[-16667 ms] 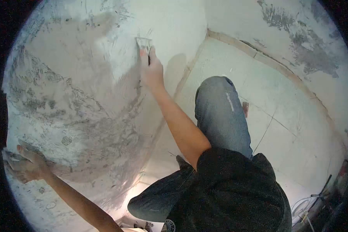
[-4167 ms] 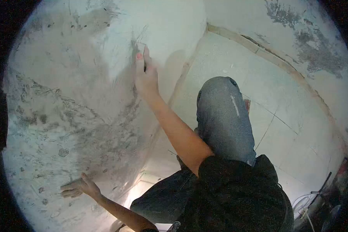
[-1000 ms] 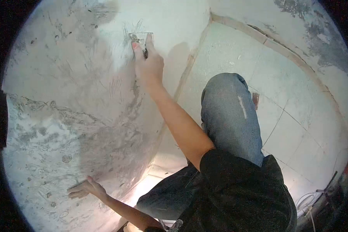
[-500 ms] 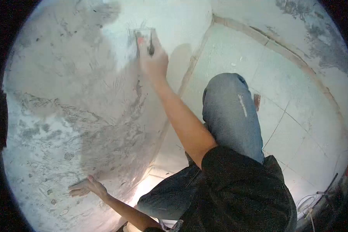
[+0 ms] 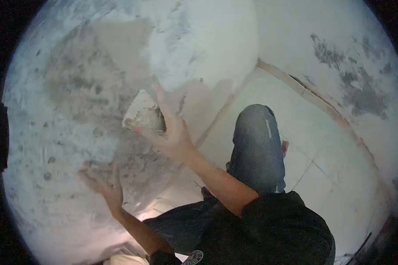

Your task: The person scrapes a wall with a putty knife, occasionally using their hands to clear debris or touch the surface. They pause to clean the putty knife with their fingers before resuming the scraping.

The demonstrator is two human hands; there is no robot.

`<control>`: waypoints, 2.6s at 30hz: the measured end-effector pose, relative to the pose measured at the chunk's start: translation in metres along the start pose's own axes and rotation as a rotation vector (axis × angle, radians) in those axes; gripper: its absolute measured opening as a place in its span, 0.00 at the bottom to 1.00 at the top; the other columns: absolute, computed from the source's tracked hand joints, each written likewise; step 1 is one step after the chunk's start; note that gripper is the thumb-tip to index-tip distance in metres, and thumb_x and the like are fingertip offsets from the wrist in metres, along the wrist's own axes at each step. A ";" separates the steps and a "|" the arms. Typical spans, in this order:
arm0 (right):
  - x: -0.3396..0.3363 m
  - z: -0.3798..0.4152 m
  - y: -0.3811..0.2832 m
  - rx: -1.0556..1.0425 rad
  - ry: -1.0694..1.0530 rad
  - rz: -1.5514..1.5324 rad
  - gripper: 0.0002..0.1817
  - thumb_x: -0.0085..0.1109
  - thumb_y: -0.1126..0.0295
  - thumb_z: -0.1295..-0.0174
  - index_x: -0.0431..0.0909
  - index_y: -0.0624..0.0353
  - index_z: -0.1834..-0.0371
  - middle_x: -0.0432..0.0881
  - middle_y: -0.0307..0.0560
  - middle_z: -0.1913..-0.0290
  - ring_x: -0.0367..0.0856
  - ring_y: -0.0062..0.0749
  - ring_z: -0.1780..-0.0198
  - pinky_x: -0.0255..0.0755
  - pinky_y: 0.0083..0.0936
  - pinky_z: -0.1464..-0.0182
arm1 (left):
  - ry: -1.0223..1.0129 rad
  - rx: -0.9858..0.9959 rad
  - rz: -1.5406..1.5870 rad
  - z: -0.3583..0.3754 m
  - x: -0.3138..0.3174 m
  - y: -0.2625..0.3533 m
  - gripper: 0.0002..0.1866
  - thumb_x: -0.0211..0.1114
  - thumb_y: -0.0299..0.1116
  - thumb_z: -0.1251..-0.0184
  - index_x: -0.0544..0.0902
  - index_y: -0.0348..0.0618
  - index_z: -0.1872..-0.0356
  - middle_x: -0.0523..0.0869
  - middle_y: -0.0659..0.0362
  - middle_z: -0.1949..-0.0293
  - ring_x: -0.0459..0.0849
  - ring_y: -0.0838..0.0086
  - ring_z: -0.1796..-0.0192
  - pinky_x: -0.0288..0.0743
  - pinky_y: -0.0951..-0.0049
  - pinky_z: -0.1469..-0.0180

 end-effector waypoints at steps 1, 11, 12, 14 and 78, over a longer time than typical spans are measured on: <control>0.009 0.006 -0.008 0.066 -0.097 -0.082 0.48 0.66 0.70 0.40 0.43 0.68 0.24 0.76 0.53 0.41 0.76 0.30 0.43 0.66 0.24 0.40 | -0.125 0.014 0.108 0.004 -0.005 0.012 0.48 0.59 0.58 0.33 0.45 0.42 0.24 0.38 0.42 0.23 0.36 0.51 0.21 0.34 0.51 0.25; 0.053 0.051 -0.055 0.113 -0.661 0.018 0.53 0.74 0.74 0.50 0.48 0.61 0.23 0.71 0.49 0.35 0.71 0.31 0.37 0.64 0.27 0.35 | -0.437 0.008 1.520 0.021 -0.024 0.043 0.43 0.32 0.64 0.26 0.59 0.32 0.28 0.63 0.47 0.29 0.59 0.60 0.26 0.46 0.63 0.26; 0.057 0.055 -0.057 0.107 -0.689 0.038 0.52 0.74 0.73 0.50 0.49 0.61 0.23 0.72 0.50 0.36 0.72 0.32 0.38 0.65 0.27 0.36 | -0.497 -0.027 1.538 0.026 -0.027 0.044 0.41 0.37 0.61 0.25 0.60 0.32 0.29 0.65 0.48 0.30 0.62 0.62 0.28 0.51 0.64 0.27; 0.064 0.060 -0.058 0.119 -0.743 0.006 0.53 0.75 0.74 0.51 0.49 0.61 0.23 0.70 0.49 0.36 0.70 0.32 0.36 0.62 0.28 0.34 | -0.549 -0.079 1.557 0.032 -0.027 0.046 0.38 0.41 0.58 0.24 0.61 0.33 0.29 0.67 0.49 0.32 0.65 0.63 0.30 0.56 0.65 0.29; -0.060 -0.053 0.081 0.138 0.482 0.240 0.41 0.56 0.48 0.35 0.60 0.71 0.30 0.78 0.62 0.46 0.78 0.45 0.43 0.69 0.33 0.41 | 0.917 0.400 -0.373 -0.174 -0.080 0.016 0.37 0.42 0.68 0.31 0.64 0.56 0.29 0.61 0.54 0.27 0.57 0.60 0.25 0.47 0.44 0.29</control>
Point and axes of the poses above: each hand's wrist, its own z-axis away from the middle knuckle, its own x-axis out of the palm, y = z × x, the point moved 3 cm from there along -z, towards the middle knuckle
